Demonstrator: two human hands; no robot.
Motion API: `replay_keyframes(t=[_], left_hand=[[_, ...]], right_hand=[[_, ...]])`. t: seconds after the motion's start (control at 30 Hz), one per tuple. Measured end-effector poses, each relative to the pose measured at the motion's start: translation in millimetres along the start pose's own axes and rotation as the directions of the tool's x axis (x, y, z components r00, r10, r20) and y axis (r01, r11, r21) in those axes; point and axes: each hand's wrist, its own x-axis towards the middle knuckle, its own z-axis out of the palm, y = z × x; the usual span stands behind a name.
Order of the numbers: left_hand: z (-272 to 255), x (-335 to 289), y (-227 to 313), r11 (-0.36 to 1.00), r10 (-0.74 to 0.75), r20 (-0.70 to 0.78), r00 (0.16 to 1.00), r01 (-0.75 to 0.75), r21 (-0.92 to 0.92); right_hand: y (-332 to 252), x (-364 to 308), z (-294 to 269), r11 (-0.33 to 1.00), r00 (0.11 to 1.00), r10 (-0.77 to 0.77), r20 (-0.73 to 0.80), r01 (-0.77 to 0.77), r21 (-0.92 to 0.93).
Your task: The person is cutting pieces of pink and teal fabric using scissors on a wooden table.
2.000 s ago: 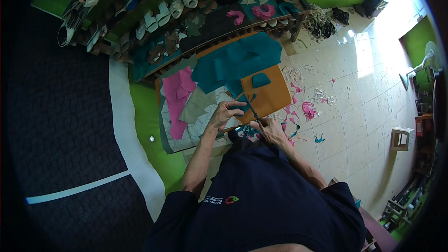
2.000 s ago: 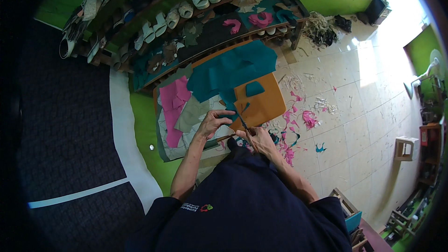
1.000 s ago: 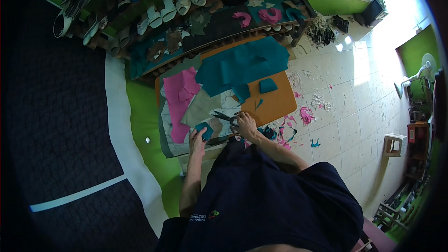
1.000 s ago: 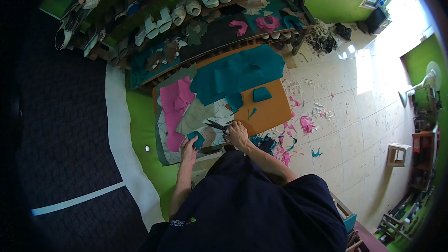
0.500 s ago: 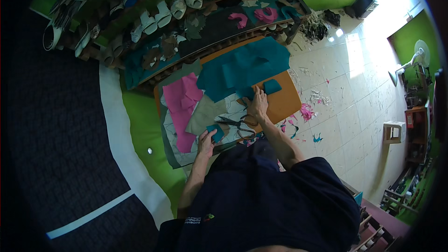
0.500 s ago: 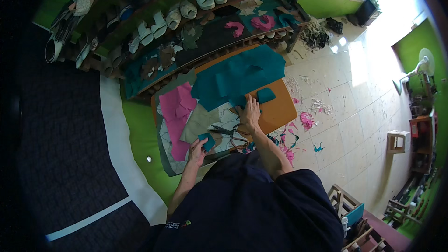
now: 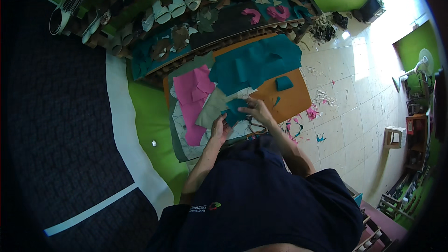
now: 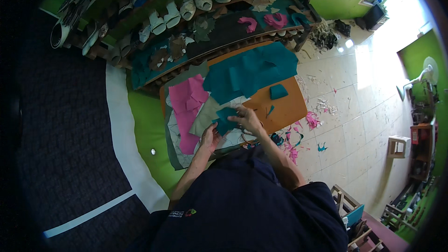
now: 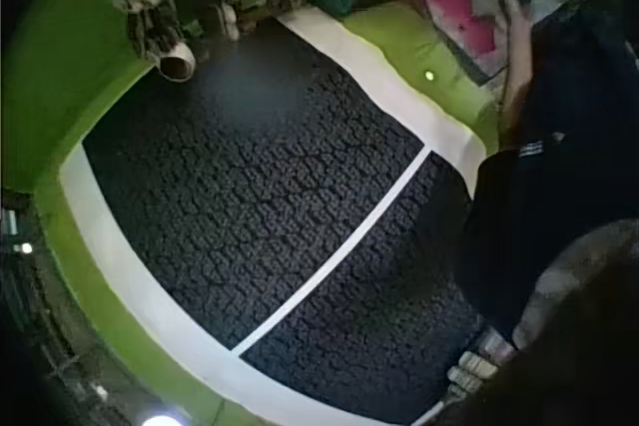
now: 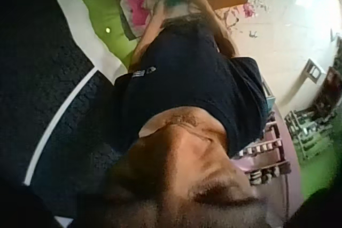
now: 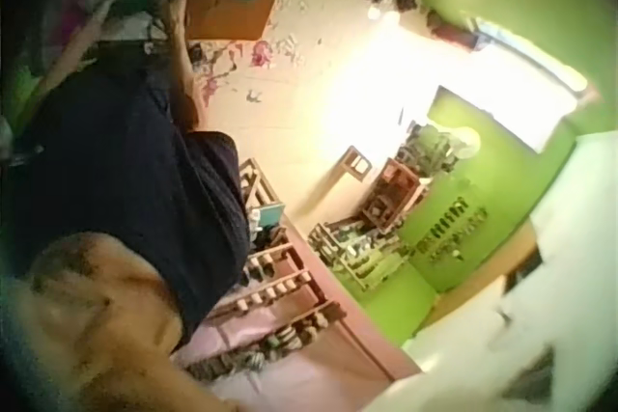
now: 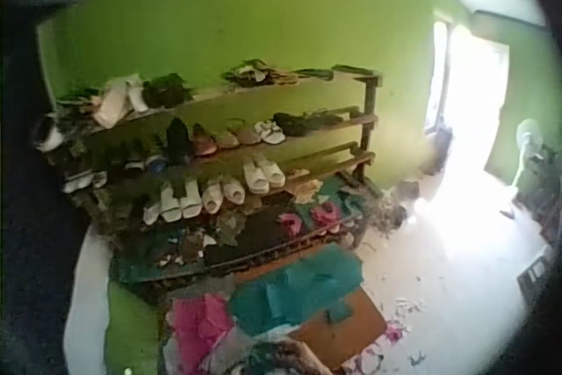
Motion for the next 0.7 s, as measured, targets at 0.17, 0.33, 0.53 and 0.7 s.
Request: replay_keyframes(t=[0.17, 0.33, 0.53, 0.7], left_hand=[[11, 3, -6, 0.976, 0.003, 0.142, 0.99, 0.028, -0.214], [34, -12, 0, 0.968, 0.027, 0.107, 0.994, 0.001, -0.25], [41, -18, -2, 0.977, -0.027, 0.115, 0.993, 0.05, -0.206], [55, -26, 4, 0.99, -0.054, -0.018, 0.998, 0.051, -0.129]], right_hand=[[13, -25, 35, 0.827, 0.957, -0.276, -0.089, 0.189, -0.529], [25, -35, 38, 0.798, 0.944, -0.281, -0.171, 0.131, -0.588], [28, -41, 40, 0.756, 0.924, -0.352, -0.146, 0.189, -0.627], [19, -50, 40, 0.776, 0.93, -0.332, -0.158, 0.174, -0.606]])
